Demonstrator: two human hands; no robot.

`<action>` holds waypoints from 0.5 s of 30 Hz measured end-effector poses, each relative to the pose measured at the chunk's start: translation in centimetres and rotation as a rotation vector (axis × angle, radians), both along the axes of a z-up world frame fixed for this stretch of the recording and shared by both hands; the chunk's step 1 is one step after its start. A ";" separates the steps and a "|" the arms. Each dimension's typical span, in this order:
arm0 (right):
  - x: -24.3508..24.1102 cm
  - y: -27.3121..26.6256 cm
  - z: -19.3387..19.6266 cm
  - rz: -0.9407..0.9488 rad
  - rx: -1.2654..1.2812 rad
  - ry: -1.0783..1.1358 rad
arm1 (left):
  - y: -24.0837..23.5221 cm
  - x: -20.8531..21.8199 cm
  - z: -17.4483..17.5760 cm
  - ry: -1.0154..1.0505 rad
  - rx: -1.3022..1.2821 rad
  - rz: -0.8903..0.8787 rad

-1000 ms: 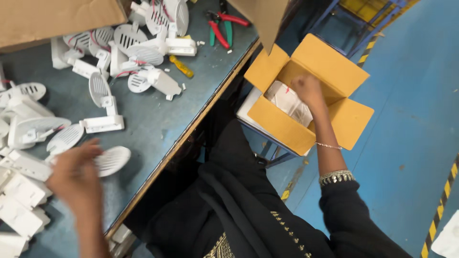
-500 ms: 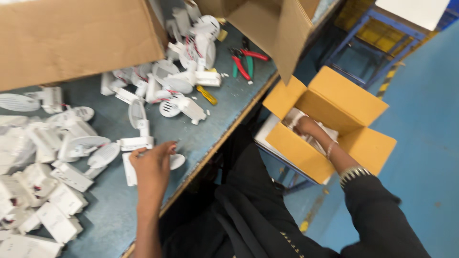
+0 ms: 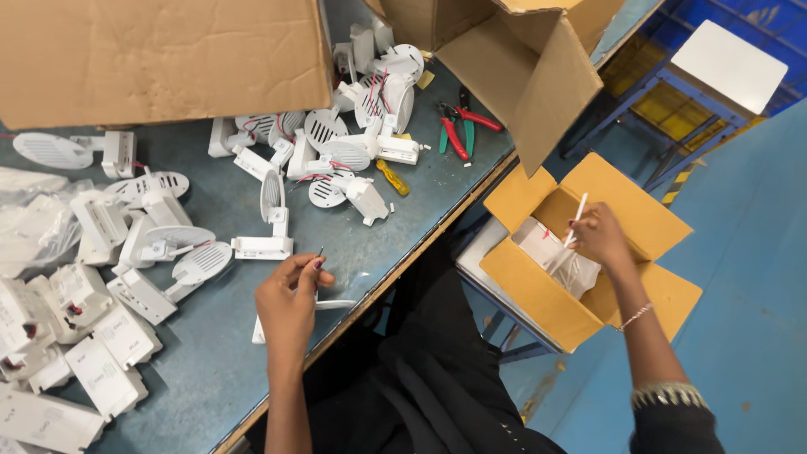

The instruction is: The person assembles white plastic electrical components by inserting white zip ties into circular vents and securing them to rectangular housings. The person handles the parts by hand, repeatedly picking up components from a pile on the table and placing the assembled units into a cardboard box.

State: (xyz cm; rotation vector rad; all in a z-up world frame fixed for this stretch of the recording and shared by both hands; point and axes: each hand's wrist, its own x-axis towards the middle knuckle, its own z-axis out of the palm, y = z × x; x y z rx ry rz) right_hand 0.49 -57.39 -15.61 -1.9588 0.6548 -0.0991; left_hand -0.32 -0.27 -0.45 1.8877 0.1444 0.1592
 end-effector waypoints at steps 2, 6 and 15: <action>0.3 0.6 -1.9 0.041 -0.261 0.020 | 0.2 0.0 -0.1 0.000 -0.014 -0.014; -0.3 3.5 -2.9 0.054 -0.833 -0.220 | 0.3 0.1 -0.4 -0.037 -0.039 -0.032; -2.0 14.1 12.2 0.148 0.060 -0.248 | 0.5 0.7 -2.0 -0.037 -0.225 -0.080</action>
